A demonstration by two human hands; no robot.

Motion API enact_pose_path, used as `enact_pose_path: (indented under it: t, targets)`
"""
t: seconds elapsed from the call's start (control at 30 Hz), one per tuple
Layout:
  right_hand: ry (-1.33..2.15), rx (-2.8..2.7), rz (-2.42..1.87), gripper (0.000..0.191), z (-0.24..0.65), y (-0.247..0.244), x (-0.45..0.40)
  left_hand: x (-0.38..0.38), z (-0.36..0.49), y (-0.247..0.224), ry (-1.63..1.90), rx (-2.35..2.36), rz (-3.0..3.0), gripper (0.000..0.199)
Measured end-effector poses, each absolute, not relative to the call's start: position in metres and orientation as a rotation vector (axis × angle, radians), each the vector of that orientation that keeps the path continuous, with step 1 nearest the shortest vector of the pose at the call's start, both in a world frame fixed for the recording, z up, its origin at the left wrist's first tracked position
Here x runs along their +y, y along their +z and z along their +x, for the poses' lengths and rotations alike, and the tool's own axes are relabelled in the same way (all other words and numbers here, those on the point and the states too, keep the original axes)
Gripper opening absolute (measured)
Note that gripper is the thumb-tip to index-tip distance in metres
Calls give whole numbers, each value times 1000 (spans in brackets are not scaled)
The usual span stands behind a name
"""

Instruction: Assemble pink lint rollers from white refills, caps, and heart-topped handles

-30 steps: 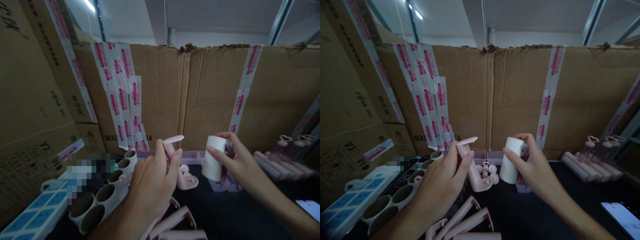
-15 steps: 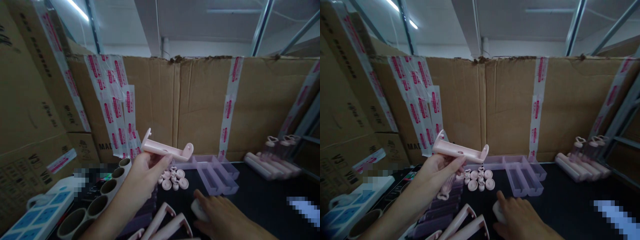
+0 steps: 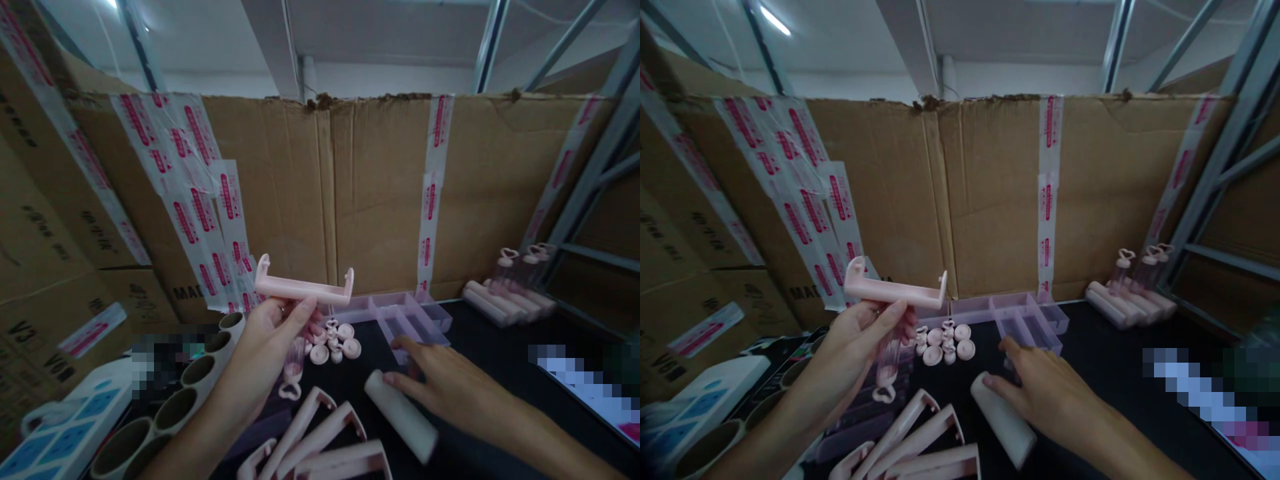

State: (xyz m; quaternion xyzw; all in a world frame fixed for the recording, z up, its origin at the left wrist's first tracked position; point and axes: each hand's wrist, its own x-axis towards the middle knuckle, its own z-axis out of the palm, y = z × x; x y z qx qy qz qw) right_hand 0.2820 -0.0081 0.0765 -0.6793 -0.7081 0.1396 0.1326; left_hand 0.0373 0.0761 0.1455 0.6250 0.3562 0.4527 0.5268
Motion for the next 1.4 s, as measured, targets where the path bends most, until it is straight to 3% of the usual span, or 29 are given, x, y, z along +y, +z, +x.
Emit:
enact_pose_path:
  t: [0.17,0.33,0.57,0.73,0.87,1.0,1.17,1.27,1.4]
  targets:
    - [453,-1990,-1850,38,305,67,-28,75,40,148,1023,856,1567,31]
    - [502,-2028,-1867,32,325,23,-49,78,43,138,873,901,1850,24]
    - [269,-2017,-1935,48,346,-29,-51,77,44,128,667,966,2343,19]
    - [81,-1993,-1899,52,341,-37,-53,68,49,128,607,884,2435,32]
    - [28,-1902,-1812,40,347,-28,-54,62,51,135,789,811,2357,26]
    - [8,-1758,-1700,31,348,5,-59,51,56,154,955,680,1952,6]
    - [399,-1568,-1356,27,308,58,-72,27,83,151,919,506,1410,28]
    - [515,-1547,-1173,33,277,74,-75,13,105,143,848,430,1311,27]
    - [528,-1428,-1178,21,266,71,-73,10,128,138,858,379,1381,23]
